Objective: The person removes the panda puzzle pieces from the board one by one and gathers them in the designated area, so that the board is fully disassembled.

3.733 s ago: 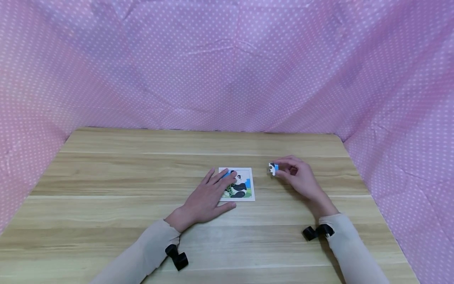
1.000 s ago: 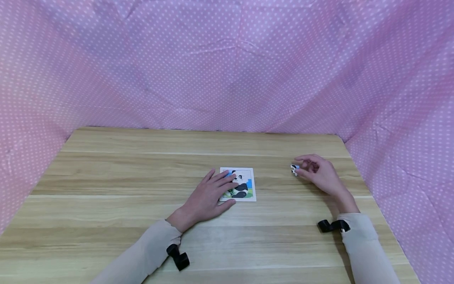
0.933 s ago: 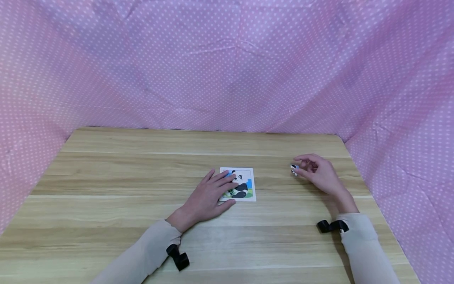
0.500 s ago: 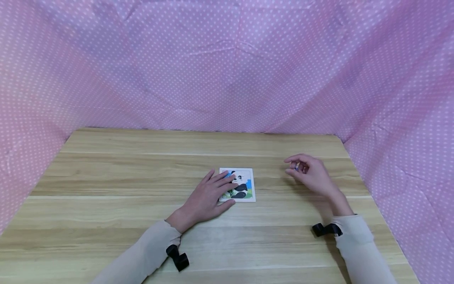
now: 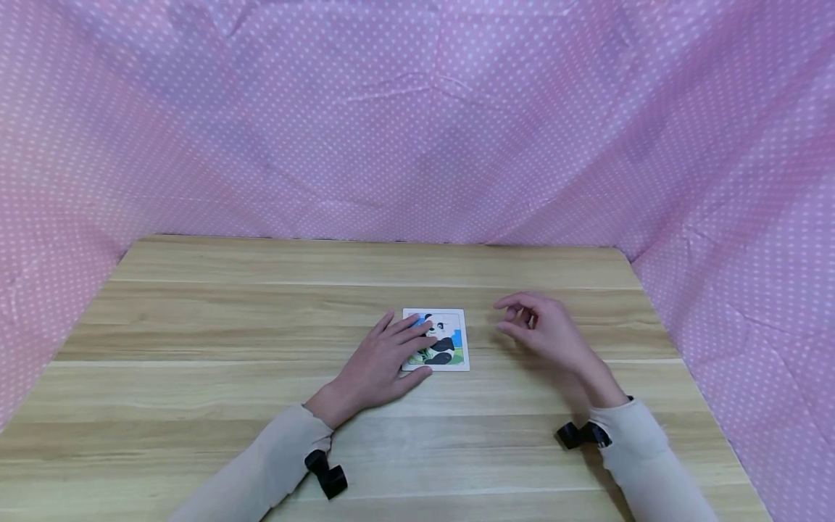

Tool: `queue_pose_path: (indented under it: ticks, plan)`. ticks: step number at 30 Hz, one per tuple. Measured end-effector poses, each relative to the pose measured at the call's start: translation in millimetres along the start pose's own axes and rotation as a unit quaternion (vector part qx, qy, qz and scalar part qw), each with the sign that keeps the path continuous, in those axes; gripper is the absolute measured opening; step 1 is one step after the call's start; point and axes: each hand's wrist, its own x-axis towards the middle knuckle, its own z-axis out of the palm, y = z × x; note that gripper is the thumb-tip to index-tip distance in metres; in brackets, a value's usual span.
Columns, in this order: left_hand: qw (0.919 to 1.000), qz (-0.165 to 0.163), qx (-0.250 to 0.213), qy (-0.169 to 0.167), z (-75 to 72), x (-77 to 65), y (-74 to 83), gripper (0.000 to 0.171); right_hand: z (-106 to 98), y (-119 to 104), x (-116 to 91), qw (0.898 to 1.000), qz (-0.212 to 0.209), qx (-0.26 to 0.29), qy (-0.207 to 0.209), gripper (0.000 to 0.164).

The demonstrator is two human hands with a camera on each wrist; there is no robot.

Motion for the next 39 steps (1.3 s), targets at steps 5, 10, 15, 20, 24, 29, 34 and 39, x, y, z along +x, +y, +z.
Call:
queue_pose_path:
  ticks: [5, 10, 15, 20, 24, 29, 34, 39]
  plan:
    - [1.0, -0.001, 0.002, -0.002, 0.1, 0.1, 0.3, 0.052, 11, -9, 0, 0.999, 0.034, 0.014, 0.0, 0.029]
    - [1.0, -0.002, 0.003, -0.005, -0.8, 0.3, 0.8, 0.052, 23, -16, 0, 0.998, 0.055, 0.032, -0.008, 0.027]
    - [1.0, -0.002, 0.005, -0.006, -1.1, 0.4, 1.0, 0.052, 34, -19, 0, 0.996, 0.071, 0.057, -0.014, 0.025]
    - [1.0, 0.002, 0.005, -0.003, -0.6, 0.3, 0.4, 0.052, 46, -22, -1, 0.995, 0.069, 0.069, -0.011, 0.025]
    - [1.0, 0.003, 0.005, 0.001, -0.3, 0.0, 0.3, 0.052, 54, -23, -2, 0.995, 0.06, 0.073, -0.005, 0.026]
    - [1.0, 0.004, 0.005, 0.005, -0.1, -0.1, 0.2, 0.052, 61, -21, -4, 0.996, 0.06, 0.069, 0.0, 0.026]
    - [0.9999, 0.006, 0.007, 0.007, -0.3, 0.1, 0.2, 0.052, 66, -20, -5, 0.995, 0.069, 0.066, 0.007, 0.028]
    - [0.9999, 0.007, 0.005, 0.009, -0.1, -0.4, -0.3, 0.051, 69, -21, -6, 0.996, 0.077, 0.053, 0.0, 0.029]
